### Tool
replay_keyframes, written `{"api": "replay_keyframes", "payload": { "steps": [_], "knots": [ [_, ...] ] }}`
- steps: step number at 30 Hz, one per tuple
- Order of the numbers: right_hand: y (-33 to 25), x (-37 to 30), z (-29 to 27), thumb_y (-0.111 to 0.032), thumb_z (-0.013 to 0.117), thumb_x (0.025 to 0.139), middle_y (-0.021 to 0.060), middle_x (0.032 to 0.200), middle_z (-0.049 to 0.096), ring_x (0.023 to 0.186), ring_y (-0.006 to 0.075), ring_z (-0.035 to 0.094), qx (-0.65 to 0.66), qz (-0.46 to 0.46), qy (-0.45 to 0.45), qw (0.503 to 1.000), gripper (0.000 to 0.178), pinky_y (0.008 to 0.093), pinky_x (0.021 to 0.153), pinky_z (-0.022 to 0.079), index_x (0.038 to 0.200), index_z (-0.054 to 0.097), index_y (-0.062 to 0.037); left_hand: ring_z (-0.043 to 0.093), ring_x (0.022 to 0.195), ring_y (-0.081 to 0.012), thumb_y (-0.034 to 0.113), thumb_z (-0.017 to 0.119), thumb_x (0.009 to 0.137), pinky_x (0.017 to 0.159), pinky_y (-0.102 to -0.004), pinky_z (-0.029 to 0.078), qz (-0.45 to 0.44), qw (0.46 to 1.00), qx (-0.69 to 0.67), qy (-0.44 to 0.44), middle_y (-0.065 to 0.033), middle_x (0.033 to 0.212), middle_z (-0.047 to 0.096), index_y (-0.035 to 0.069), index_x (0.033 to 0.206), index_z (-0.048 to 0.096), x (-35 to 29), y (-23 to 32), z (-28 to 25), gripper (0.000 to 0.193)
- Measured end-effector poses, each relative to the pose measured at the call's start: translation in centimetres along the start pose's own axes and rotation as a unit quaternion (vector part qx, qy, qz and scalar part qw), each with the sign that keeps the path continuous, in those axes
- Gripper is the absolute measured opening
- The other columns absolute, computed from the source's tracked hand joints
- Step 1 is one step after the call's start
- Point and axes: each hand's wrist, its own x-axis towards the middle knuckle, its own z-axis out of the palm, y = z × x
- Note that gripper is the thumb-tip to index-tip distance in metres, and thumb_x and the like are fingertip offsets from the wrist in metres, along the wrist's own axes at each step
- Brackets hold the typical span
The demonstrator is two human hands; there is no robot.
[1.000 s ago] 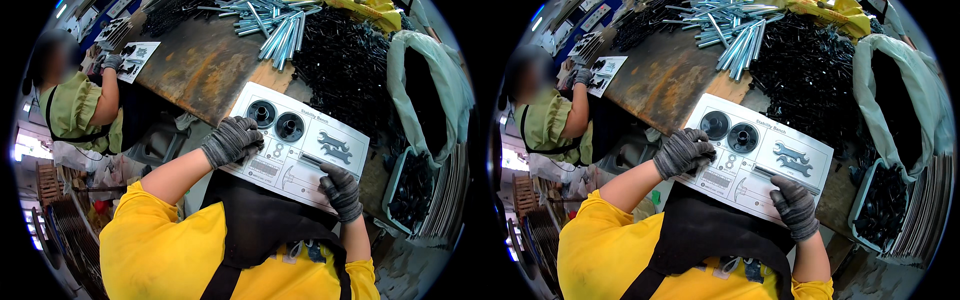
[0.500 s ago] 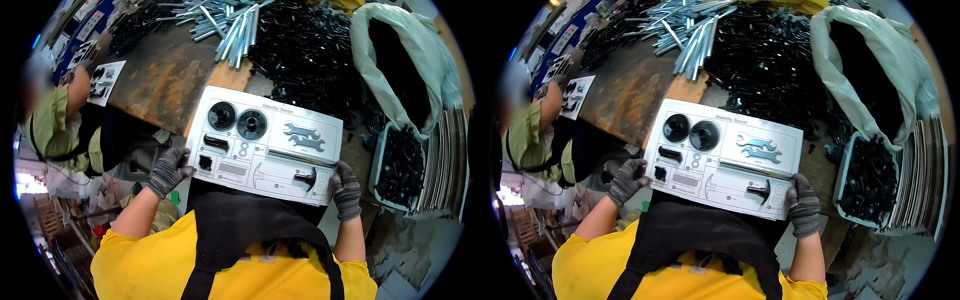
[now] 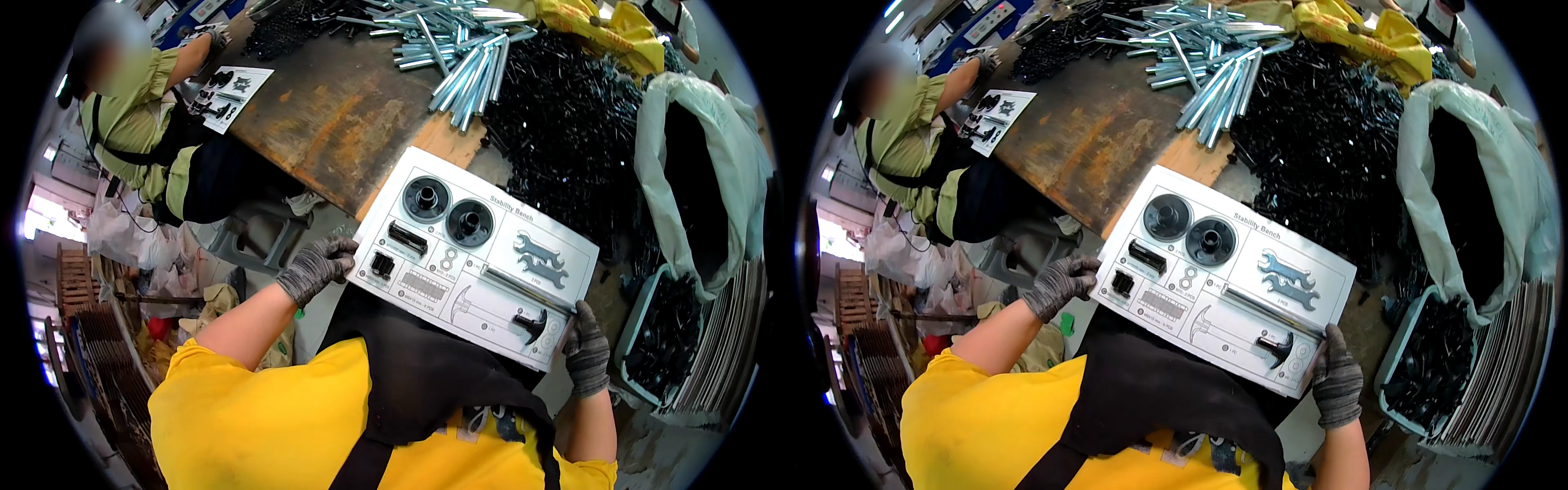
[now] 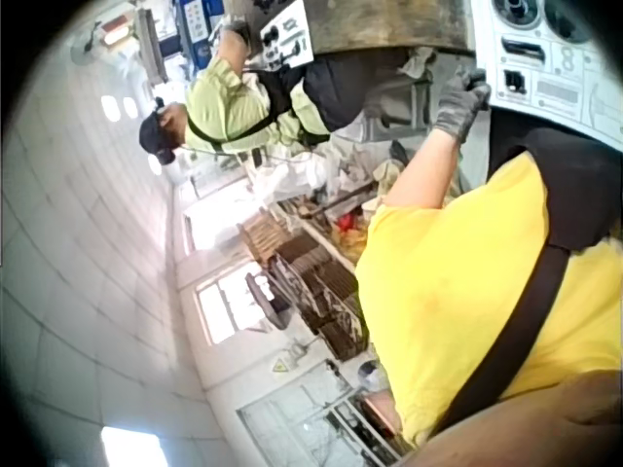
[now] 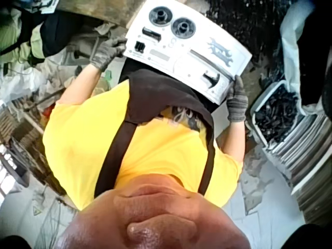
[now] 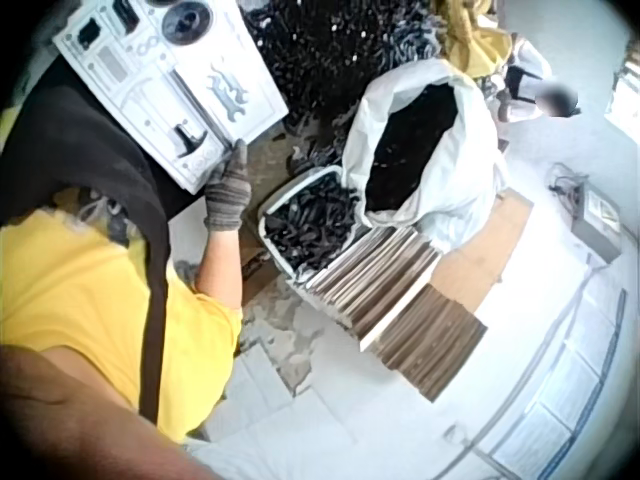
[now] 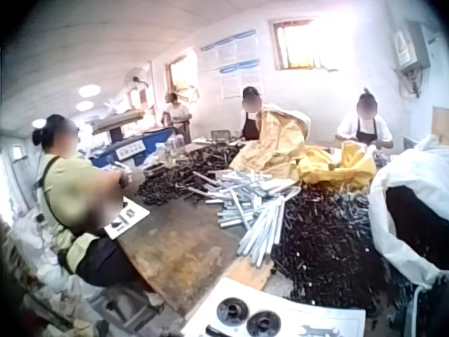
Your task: The person sorts small metal fasteners and hardware onto a printed layout sheet labeled 'Stability Bench.' They pick items from piles on the table and place them into designated spots on the sheet, repeating this process throughout the clip.
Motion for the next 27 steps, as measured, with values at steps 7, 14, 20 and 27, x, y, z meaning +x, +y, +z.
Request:
{"api": "replay_keyframes", "payload": {
  "steps": [7,14,20,27],
  "knots": [
    [-1.6,0.6,0.2,-0.005,0.048,0.075,0.0208,0.085,0.059,0.074,0.0364,0.060,0.000,-0.052,-0.028,0.998,0.048,0.0403,0.064,0.048,0.123,0.046,-0.0103,0.056,0.073,-0.0110,0.011,0.055,0.082,0.054,-0.0219,0.048,0.038,0.993,-0.105,0.040,-0.0052,0.089,0.059,0.001,0.111,0.054,0.0,-0.5,-1.3,0.030],
    [-7.7,3.4,2.3,-0.006,0.049,0.074,0.0218,0.088,0.060,0.074,0.0375,0.060,0.033,-0.078,-0.102,0.991,0.047,0.0431,0.065,0.049,0.121,0.045,-0.0085,0.052,0.054,-0.0103,0.025,0.049,0.085,0.042,-0.0212,0.039,0.098,0.910,-0.358,0.186,-0.0029,0.074,0.057,0.003,0.112,0.047,5.5,-4.1,-6.3,0.035],
    [-12.6,7.0,5.6,-0.010,0.051,0.078,0.0200,0.108,0.053,0.080,0.0359,0.058,0.076,-0.130,-0.149,0.977,0.042,0.0421,0.064,0.049,0.119,0.041,-0.0079,0.053,0.060,-0.0096,0.040,0.041,0.090,0.042,-0.0207,0.037,0.112,0.794,-0.508,0.313,0.0007,0.084,0.060,0.013,0.102,0.053,6.9,-4.1,-8.7,0.032],
    [-18.6,11.9,9.2,-0.013,0.048,0.080,0.0254,0.119,0.047,0.101,0.0374,0.053,0.073,-0.175,-0.225,0.956,0.047,0.0419,0.083,0.046,0.125,0.035,-0.0066,0.055,0.077,-0.0131,0.045,0.043,0.088,0.055,-0.0271,0.044,0.140,0.775,-0.548,0.281,-0.0006,0.095,0.059,0.014,0.108,0.053,8.6,-5.5,-10.0,0.037]
  ]
}}
